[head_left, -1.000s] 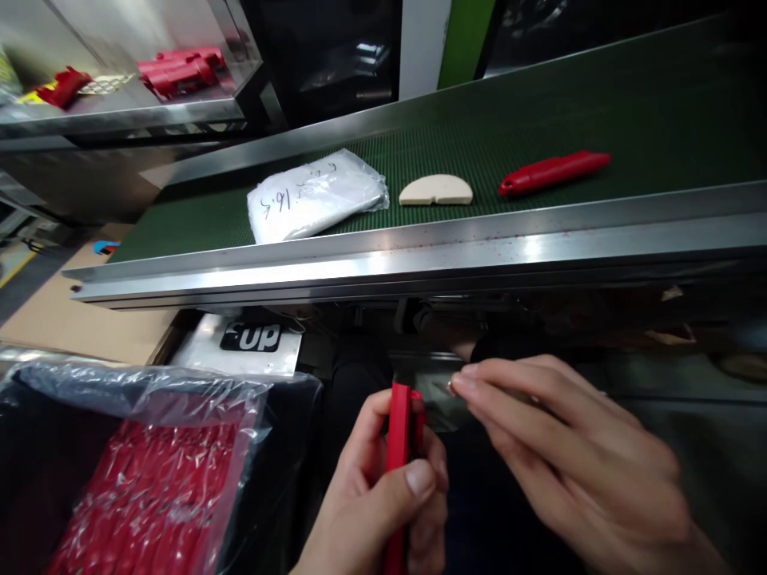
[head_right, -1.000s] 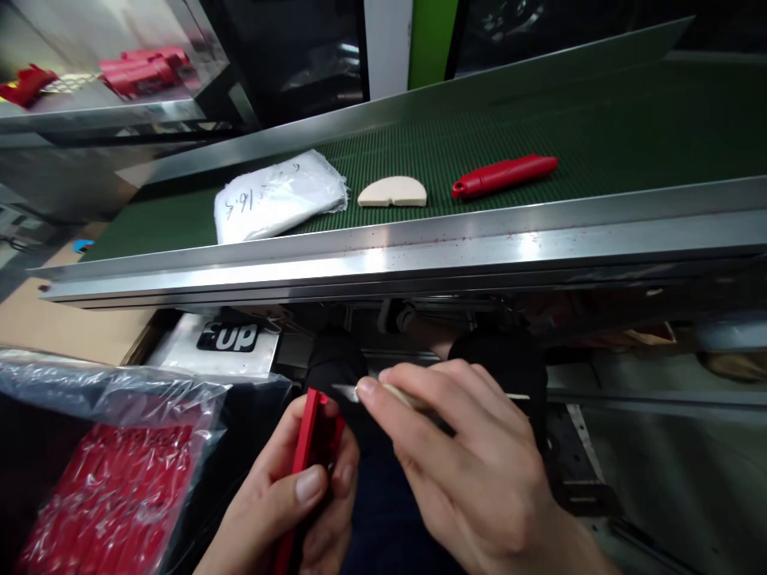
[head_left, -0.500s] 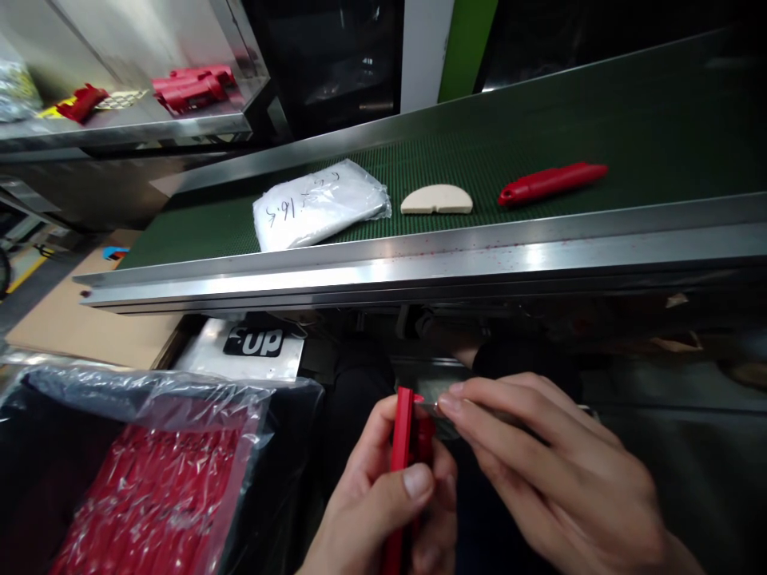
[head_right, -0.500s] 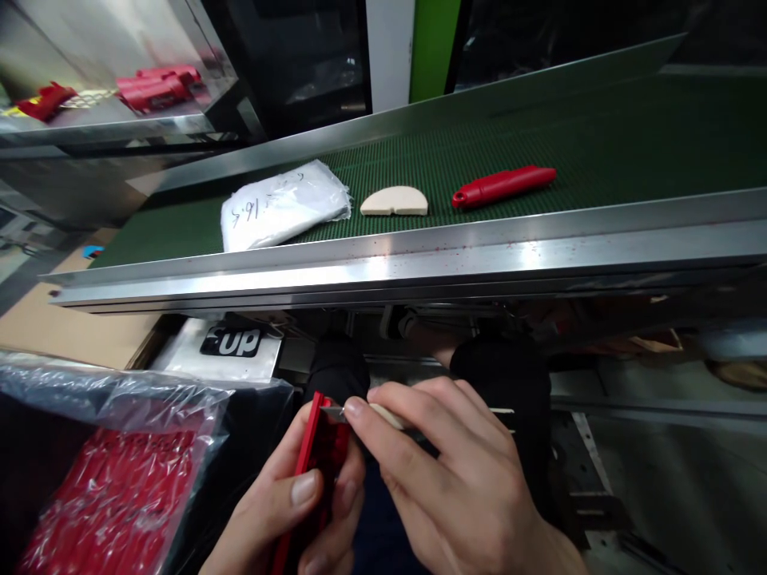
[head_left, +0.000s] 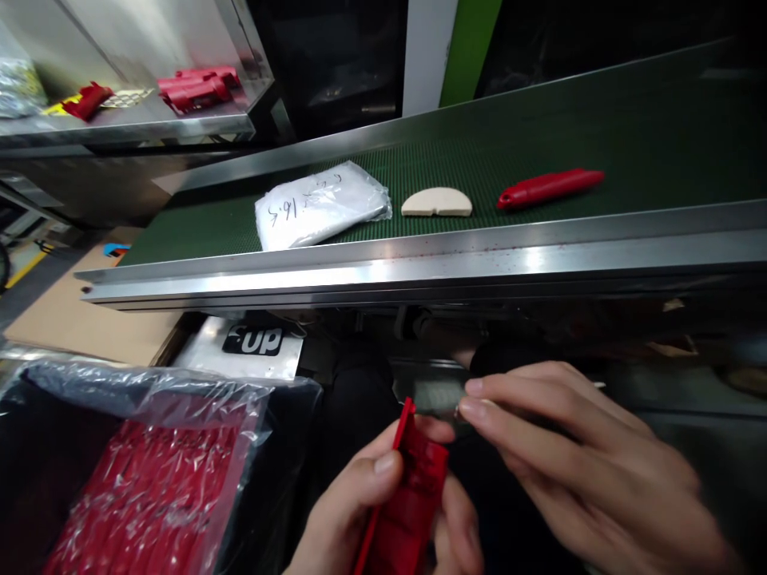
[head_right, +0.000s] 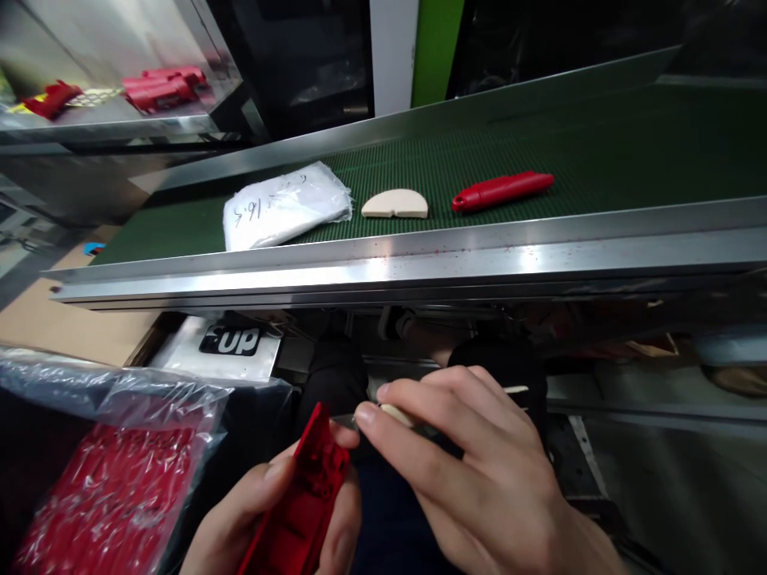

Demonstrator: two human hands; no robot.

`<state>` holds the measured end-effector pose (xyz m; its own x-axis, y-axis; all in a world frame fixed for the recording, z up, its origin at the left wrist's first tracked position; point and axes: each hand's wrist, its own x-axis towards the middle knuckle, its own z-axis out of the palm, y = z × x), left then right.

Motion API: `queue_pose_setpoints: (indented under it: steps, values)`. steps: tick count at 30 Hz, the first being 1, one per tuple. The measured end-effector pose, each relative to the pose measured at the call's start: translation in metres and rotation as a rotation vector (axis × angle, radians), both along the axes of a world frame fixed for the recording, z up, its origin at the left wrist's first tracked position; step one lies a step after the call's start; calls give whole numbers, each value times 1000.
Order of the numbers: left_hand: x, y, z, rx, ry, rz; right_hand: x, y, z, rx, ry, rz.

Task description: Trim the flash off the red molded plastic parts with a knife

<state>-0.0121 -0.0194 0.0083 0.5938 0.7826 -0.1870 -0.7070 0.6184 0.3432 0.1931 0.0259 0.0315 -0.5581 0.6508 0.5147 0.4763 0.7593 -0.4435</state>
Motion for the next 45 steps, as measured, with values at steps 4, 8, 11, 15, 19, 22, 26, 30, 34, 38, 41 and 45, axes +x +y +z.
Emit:
queue_pose_setpoints:
  steps: [4,8,11,15,19,22,26,30,34,38,41,45]
  values:
    - [-2,-8,-3,-43,71,-18,1,1,-2,27,-52,46]
    - [-8,-13,-6,-118,156,-102,0,1,-5,38,-50,53]
    - [-10,-14,-8,-94,160,-152,-2,4,-5,51,-35,69]
    - [-11,-14,-9,-72,164,-174,-6,7,-3,93,-27,35]
    - [-8,-18,-9,-102,145,-83,-5,9,-4,139,-47,15]
    - [-5,-19,-8,-100,81,-7,-3,9,-7,126,-65,29]
    - [-5,-17,-6,-106,112,-93,-1,8,-10,117,-75,37]
    - [-6,-17,-5,-108,67,-51,0,7,-10,139,-78,21]
    - [-8,-12,0,-179,114,-88,-1,8,-10,137,-70,34]
    - [-10,1,12,-199,104,-113,-2,7,-11,174,-44,28]
    - [-11,6,15,-153,132,-193,1,9,-11,226,-26,0]
    - [-9,-4,2,-79,161,-329,11,16,-6,190,37,-146]
